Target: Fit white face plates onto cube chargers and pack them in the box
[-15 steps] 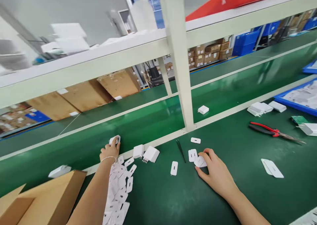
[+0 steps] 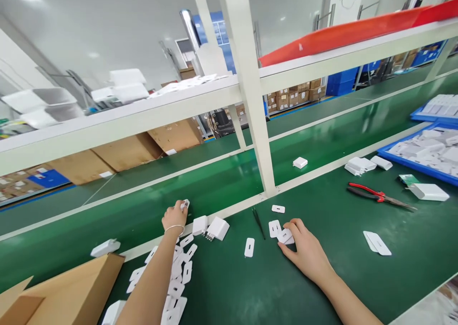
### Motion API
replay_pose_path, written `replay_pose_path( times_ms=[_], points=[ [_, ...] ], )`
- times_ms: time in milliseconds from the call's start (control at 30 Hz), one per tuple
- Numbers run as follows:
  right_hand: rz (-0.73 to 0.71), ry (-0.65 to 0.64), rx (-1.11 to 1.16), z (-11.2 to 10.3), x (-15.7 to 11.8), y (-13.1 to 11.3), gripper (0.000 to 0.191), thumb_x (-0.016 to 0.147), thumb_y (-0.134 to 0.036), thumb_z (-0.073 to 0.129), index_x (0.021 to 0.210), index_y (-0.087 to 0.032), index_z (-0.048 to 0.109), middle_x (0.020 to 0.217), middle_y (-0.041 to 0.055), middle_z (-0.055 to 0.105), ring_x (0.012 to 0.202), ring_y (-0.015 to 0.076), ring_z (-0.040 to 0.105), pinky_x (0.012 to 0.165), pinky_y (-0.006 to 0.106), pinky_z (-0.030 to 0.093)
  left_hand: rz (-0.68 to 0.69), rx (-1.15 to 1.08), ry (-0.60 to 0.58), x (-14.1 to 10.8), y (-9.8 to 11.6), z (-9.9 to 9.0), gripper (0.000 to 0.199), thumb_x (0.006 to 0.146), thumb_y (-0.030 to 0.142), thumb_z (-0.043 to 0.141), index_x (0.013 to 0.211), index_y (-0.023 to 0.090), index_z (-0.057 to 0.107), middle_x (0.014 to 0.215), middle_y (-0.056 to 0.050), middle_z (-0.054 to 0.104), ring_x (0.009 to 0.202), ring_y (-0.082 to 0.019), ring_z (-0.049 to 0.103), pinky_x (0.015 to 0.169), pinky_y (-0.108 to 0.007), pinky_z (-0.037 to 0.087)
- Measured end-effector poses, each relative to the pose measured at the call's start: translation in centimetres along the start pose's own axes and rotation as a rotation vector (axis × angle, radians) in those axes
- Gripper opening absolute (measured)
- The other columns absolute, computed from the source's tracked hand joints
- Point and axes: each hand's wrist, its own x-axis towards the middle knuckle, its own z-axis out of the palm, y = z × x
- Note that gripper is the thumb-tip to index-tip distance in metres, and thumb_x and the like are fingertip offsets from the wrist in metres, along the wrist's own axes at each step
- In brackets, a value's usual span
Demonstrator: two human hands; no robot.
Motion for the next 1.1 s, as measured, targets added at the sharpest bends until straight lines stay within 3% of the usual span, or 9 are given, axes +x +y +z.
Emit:
replay_pose_path(
  times_ms=[133, 200, 333, 433, 533, 700, 867, 967, 1100],
  points=[
    [0.017, 0.035, 0.071, -0.2, 0.2, 0.3, 0.024, 0.096, -0.038, 0.056, 0.115, -0.024, 0.058, 0.114, 0.0052, 0.063, 0.077, 0.0188, 0.070, 0.064, 0.033, 0.058, 0.020, -0.386, -0.047, -2.2, 2.4, -1.7, 0.039, 0.094, 0.035, 0.047, 0.129, 0.023, 0.058, 0.108, -0.009, 0.070, 0.098, -0.028, 0.075, 0.092, -0.044, 0.057],
    [0.023, 0.047, 0.094, -0.3, 0.4, 0.4, 0.025, 0.096, -0.042, 0.055, 0.114, -0.025, 0.060, 0.111, 0.0043, 0.064, 0.074, 0.0180, 0.070, 0.061, 0.032, 0.057, 0.044, -0.599, -0.098, -4.7, 3.2, -2.6, 0.050, 0.095, 0.038, 0.038, 0.140, 0.021, 0.049, 0.115, -0.009, 0.071, 0.090, -0.022, 0.077, 0.087, -0.038, 0.060],
    [-0.023, 0.056, 0.093, -0.5, 0.5, 0.6, 0.028, 0.097, -0.046, 0.055, 0.116, -0.026, 0.061, 0.112, 0.0051, 0.066, 0.072, 0.0177, 0.068, 0.058, 0.031, 0.057, 0.119, -0.923, -0.201, -13.2, 3.6, -3.7, 0.062, 0.094, 0.053, 0.040, 0.140, 0.014, 0.053, 0.131, -0.016, 0.068, 0.091, -0.025, 0.077, 0.088, -0.041, 0.061],
    [-0.089, 0.084, 0.108, -0.6, 0.5, 0.3, 0.030, 0.098, -0.045, 0.056, 0.122, -0.027, 0.060, 0.118, 0.0069, 0.066, 0.072, 0.0174, 0.066, 0.060, 0.031, 0.058, 0.173, -1.136, -0.296, -20.0, 2.9, -3.3, 0.063, 0.096, 0.063, 0.047, 0.132, 0.014, 0.063, 0.125, -0.016, 0.071, 0.094, -0.027, 0.075, 0.092, -0.045, 0.058],
    [-0.167, 0.102, 0.174, -0.6, 0.5, -1.4, 0.032, 0.098, -0.039, 0.057, 0.128, -0.028, 0.059, 0.118, 0.0077, 0.065, 0.071, 0.0159, 0.063, 0.063, 0.031, 0.058, 0.251, -1.209, -0.375, -23.9, 2.3, -2.3, 0.058, 0.100, 0.064, 0.046, 0.129, 0.019, 0.067, 0.111, -0.012, 0.071, 0.096, -0.026, 0.070, 0.095, -0.044, 0.054],
    [-0.318, 0.014, 0.286, -0.1, 1.2, -7.1, 0.041, 0.099, -0.031, 0.059, 0.140, -0.028, 0.055, 0.119, 0.0088, 0.062, 0.075, 0.0151, 0.063, 0.064, 0.029, 0.059, 0.292, -1.182, -0.406, -24.4, 2.1, -1.7, 0.057, 0.104, 0.062, 0.038, 0.135, 0.023, 0.065, 0.108, -0.008, 0.064, 0.096, -0.023, 0.064, 0.099, -0.042, 0.049],
    [-0.441, -0.008, 0.466, 2.0, 2.8, -12.4, 0.038, 0.097, -0.025, 0.060, 0.134, -0.026, 0.057, 0.116, 0.0079, 0.059, 0.074, 0.0136, 0.062, 0.065, 0.029, 0.059, 0.293, -1.174, -0.400, -23.8, 1.4, -1.6, 0.054, 0.106, 0.059, 0.035, 0.134, 0.024, 0.065, 0.113, -0.008, 0.059, 0.092, -0.022, 0.060, 0.091, -0.039, 0.050],
    [-0.449, 0.056, 0.542, 3.9, 3.3, -13.7, 0.029, 0.094, -0.025, 0.064, 0.122, -0.024, 0.059, 0.106, 0.0053, 0.058, 0.068, 0.0127, 0.057, 0.061, 0.028, 0.056, 0.236, -1.161, -0.434, -24.0, 0.9, -1.2, 0.049, 0.106, 0.056, 0.036, 0.130, 0.026, 0.066, 0.114, -0.006, 0.058, 0.091, -0.021, 0.056, 0.091, -0.038, 0.048],
    [-0.456, 0.076, 0.568, 5.1, 3.3, -13.1, 0.021, 0.093, -0.028, 0.065, 0.113, -0.024, 0.058, 0.095, 0.0033, 0.057, 0.071, 0.0152, 0.058, 0.054, 0.026, 0.050, 0.166, -1.163, -0.514, -24.2, 1.0, -0.6, 0.047, 0.107, 0.056, 0.034, 0.128, 0.027, 0.065, 0.113, -0.006, 0.058, 0.092, -0.021, 0.054, 0.090, -0.037, 0.047]
  ],
)
